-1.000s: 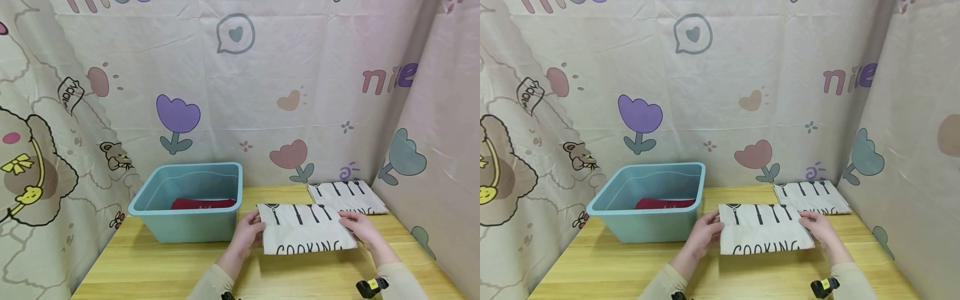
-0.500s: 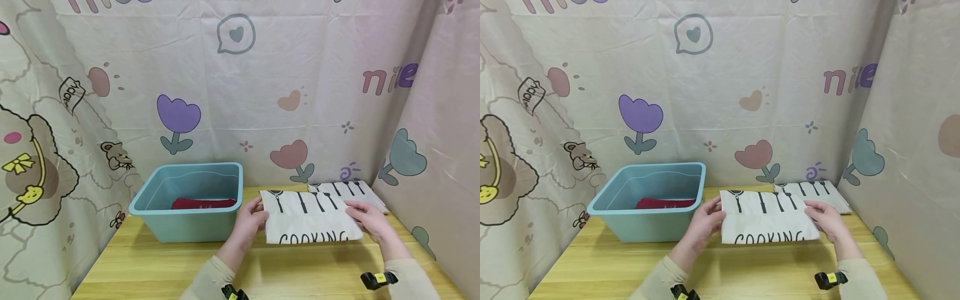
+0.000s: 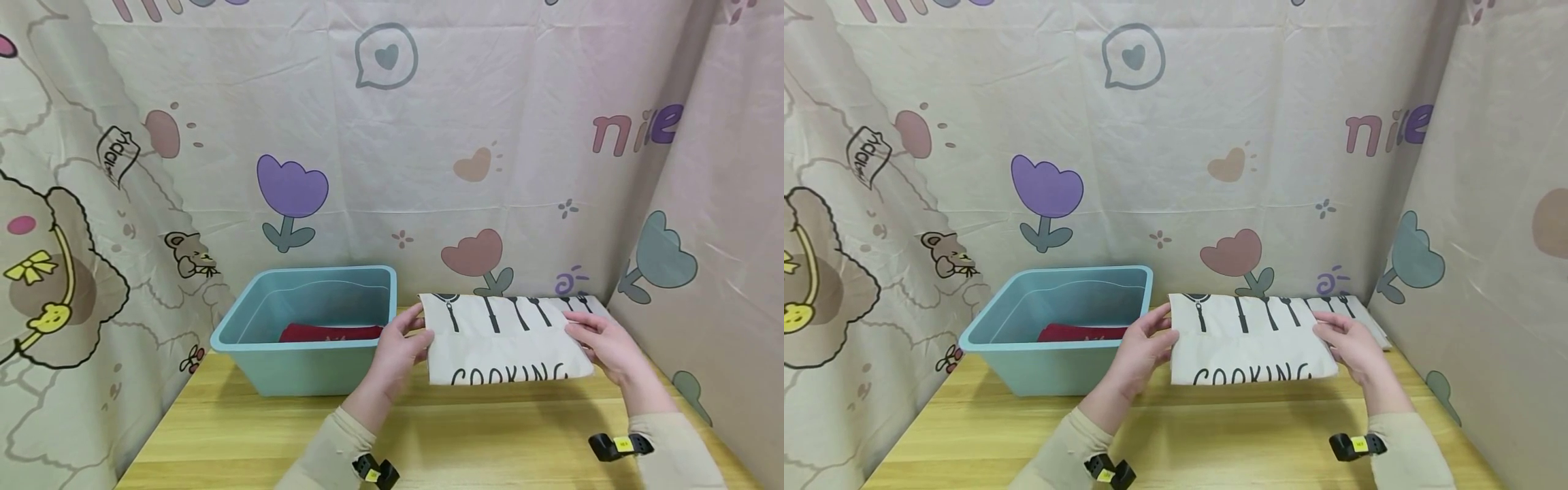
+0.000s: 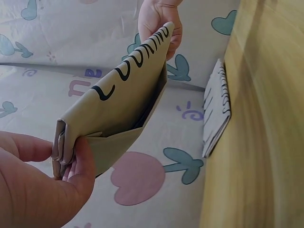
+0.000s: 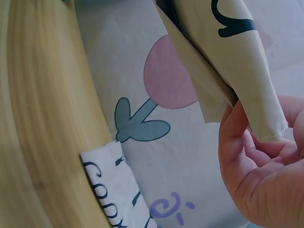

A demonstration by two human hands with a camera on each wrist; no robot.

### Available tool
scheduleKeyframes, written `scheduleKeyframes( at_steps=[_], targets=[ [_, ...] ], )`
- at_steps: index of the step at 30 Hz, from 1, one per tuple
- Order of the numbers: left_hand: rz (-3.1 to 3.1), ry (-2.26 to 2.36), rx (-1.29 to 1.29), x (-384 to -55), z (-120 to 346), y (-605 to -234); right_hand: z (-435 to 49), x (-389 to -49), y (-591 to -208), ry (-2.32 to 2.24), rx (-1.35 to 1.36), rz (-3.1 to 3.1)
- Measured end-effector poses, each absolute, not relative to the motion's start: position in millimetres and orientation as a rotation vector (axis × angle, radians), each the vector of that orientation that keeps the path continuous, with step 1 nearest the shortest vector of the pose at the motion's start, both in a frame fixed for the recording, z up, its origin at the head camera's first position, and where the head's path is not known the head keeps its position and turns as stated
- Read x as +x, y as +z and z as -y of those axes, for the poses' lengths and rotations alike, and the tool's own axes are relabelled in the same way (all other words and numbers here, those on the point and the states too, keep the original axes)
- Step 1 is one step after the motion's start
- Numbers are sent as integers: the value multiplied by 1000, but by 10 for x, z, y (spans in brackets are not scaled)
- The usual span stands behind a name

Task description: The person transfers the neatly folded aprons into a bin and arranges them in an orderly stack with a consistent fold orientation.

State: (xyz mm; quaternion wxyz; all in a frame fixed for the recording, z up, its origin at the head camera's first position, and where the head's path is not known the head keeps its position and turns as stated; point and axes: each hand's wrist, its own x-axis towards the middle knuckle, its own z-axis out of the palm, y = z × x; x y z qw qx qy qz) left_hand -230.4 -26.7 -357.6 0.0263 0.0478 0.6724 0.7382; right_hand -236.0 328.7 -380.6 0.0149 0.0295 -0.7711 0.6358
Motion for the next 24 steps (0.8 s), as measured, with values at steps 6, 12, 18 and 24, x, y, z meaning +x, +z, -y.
scheduleKeyframes(
  at_steps=[6,12,18,24],
  targets=[
    [-2135,2269,204,-2301,346,-3460,-3221,-2366,-3694,1916,126,2416],
    [-2157,2261,220,-2322,446,-3374,-3138,-2375,-3593,1915,151,2383],
    [-2171,2287,250,-2351,574,-3286,-3017,-2405,-3502,1954,185,2355],
    [-2210,2290,209,-2385,722,-3202,-2876,-2443,-3419,1910,246,2340]
  ],
)
